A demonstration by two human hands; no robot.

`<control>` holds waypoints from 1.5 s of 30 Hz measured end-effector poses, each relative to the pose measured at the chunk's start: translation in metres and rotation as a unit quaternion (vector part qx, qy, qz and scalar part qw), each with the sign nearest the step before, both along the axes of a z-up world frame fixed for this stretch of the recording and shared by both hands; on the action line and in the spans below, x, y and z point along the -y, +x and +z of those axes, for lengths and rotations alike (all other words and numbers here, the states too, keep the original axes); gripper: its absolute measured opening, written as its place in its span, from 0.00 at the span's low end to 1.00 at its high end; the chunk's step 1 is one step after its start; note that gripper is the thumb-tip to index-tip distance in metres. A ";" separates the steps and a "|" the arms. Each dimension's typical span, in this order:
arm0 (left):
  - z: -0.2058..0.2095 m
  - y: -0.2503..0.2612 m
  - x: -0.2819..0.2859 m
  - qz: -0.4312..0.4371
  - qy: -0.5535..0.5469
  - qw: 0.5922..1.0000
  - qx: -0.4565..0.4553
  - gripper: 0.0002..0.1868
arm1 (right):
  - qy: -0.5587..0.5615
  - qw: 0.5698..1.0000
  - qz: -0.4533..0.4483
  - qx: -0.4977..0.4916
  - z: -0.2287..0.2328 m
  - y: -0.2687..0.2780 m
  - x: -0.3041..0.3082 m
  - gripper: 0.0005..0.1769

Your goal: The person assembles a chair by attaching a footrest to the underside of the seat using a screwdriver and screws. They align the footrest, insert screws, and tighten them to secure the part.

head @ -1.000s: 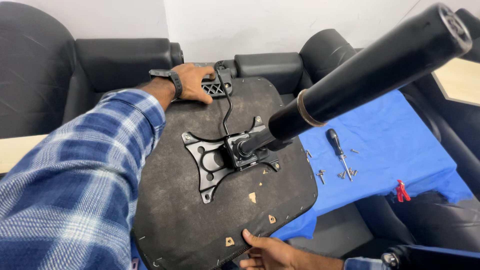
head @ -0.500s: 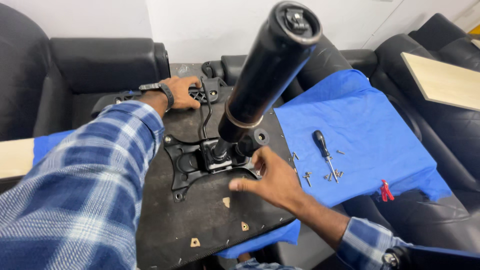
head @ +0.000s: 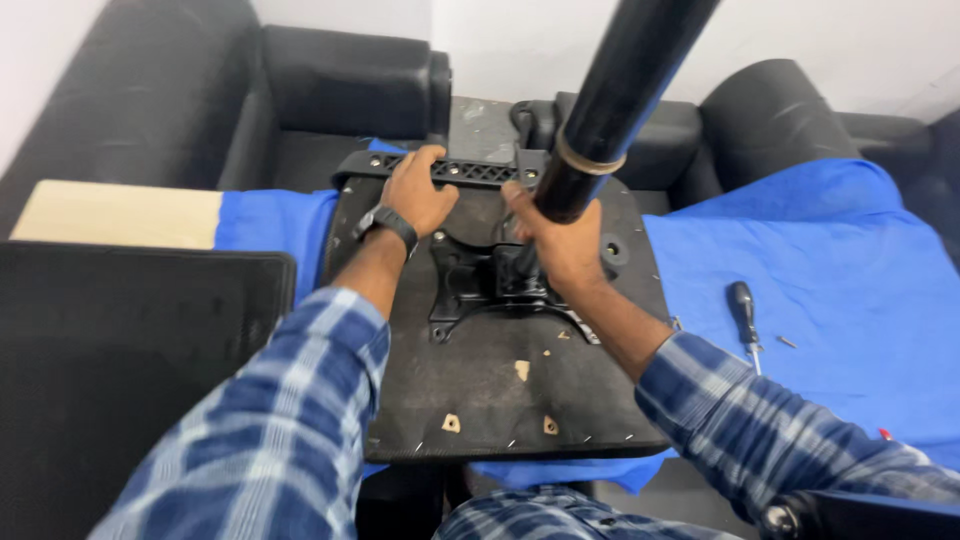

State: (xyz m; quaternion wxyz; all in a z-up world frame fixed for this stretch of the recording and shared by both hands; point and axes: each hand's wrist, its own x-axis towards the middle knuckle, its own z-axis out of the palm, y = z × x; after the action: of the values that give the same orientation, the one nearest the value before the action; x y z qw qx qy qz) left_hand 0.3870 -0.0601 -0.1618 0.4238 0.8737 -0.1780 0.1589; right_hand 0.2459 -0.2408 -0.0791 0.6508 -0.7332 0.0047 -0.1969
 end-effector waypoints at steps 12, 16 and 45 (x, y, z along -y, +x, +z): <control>-0.078 -0.079 -0.134 0.084 -0.299 0.945 -0.104 0.26 | 0.030 0.996 -0.012 0.085 0.038 0.023 -0.006 0.15; -0.115 -0.080 -0.142 0.030 -0.299 0.935 -0.191 0.29 | 0.081 0.991 0.004 0.104 0.052 0.009 0.017 0.17; -0.026 -0.208 -0.089 0.204 -0.022 0.908 -0.366 0.40 | 0.075 0.995 -0.002 0.064 0.005 -0.036 0.035 0.16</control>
State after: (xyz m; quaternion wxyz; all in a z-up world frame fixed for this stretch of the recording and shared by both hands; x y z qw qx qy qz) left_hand 0.1795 0.0288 -0.1877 0.4370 0.8780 0.1755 -0.0855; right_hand 0.2104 -0.2758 -0.0743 0.7024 -0.6682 -0.0206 -0.2443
